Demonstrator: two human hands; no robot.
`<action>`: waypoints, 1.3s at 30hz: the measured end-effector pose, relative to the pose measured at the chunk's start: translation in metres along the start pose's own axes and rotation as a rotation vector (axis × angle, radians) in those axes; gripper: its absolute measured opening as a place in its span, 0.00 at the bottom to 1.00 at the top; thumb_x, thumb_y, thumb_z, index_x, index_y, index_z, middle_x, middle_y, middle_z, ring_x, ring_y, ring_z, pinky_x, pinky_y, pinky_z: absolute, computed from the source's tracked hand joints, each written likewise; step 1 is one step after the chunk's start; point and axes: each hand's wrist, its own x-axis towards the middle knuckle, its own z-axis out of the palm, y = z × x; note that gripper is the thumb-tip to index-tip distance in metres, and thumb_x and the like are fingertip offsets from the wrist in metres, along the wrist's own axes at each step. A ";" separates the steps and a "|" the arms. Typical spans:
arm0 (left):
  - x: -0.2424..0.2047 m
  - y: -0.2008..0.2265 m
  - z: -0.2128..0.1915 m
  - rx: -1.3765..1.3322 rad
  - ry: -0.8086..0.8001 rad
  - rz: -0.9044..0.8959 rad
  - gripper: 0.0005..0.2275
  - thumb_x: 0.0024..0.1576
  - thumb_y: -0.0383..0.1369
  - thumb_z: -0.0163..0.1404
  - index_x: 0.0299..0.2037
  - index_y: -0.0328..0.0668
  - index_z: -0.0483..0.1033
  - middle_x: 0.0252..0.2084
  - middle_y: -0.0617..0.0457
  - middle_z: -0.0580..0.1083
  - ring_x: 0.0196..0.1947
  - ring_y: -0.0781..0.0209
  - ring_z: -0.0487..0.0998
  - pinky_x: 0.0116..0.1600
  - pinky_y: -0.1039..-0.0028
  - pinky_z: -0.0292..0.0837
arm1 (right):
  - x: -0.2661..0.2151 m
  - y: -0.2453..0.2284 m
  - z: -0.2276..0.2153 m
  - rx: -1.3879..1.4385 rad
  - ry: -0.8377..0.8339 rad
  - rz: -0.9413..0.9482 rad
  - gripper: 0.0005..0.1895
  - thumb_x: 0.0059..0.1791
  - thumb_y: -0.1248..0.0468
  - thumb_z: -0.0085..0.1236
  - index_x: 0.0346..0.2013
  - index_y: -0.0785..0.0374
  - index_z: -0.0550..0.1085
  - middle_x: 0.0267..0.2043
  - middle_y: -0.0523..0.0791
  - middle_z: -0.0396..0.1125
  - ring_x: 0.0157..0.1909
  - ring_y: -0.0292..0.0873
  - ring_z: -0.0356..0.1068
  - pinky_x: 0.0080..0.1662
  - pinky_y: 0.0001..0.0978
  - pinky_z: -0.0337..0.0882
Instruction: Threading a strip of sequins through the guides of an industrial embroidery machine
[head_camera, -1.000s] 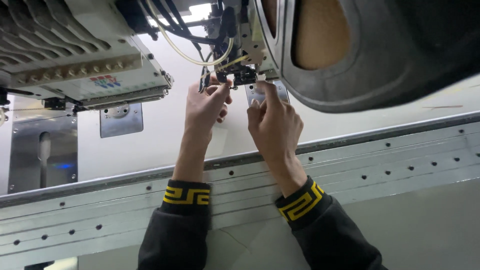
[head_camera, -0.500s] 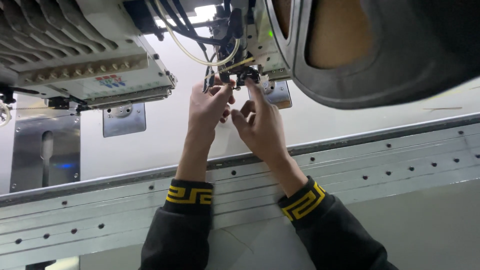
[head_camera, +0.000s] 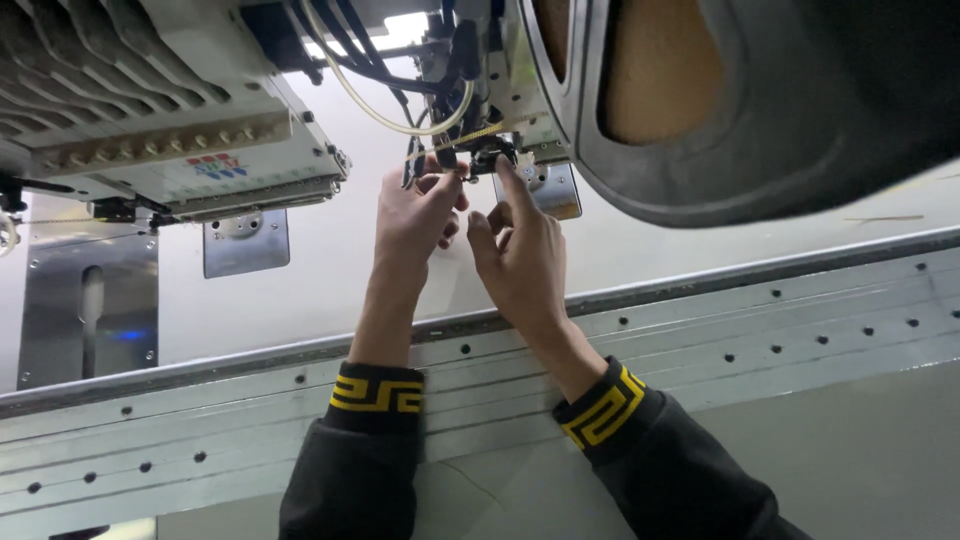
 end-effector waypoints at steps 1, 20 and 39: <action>0.003 -0.001 -0.002 0.001 0.001 0.004 0.07 0.54 0.30 0.52 0.36 0.34 0.79 0.19 0.45 0.71 0.10 0.66 0.67 0.13 0.78 0.63 | 0.002 -0.003 0.001 0.002 0.001 -0.004 0.31 0.51 0.61 0.52 0.67 0.71 0.60 0.24 0.52 0.71 0.19 0.49 0.71 0.24 0.39 0.65; 0.010 -0.014 -0.003 0.014 0.003 0.035 0.08 0.52 0.29 0.52 0.38 0.35 0.81 0.18 0.44 0.71 0.09 0.65 0.68 0.12 0.77 0.64 | 0.000 -0.015 0.003 -0.146 -0.114 0.054 0.33 0.50 0.62 0.51 0.71 0.56 0.60 0.23 0.50 0.72 0.23 0.56 0.73 0.31 0.50 0.70; -0.006 0.008 0.004 0.073 0.035 0.007 0.09 0.52 0.28 0.49 0.37 0.33 0.80 0.18 0.45 0.71 0.10 0.65 0.68 0.11 0.77 0.66 | 0.000 -0.008 -0.021 -0.454 0.056 0.023 0.24 0.49 0.64 0.52 0.61 0.57 0.71 0.16 0.45 0.68 0.23 0.55 0.72 0.33 0.55 0.72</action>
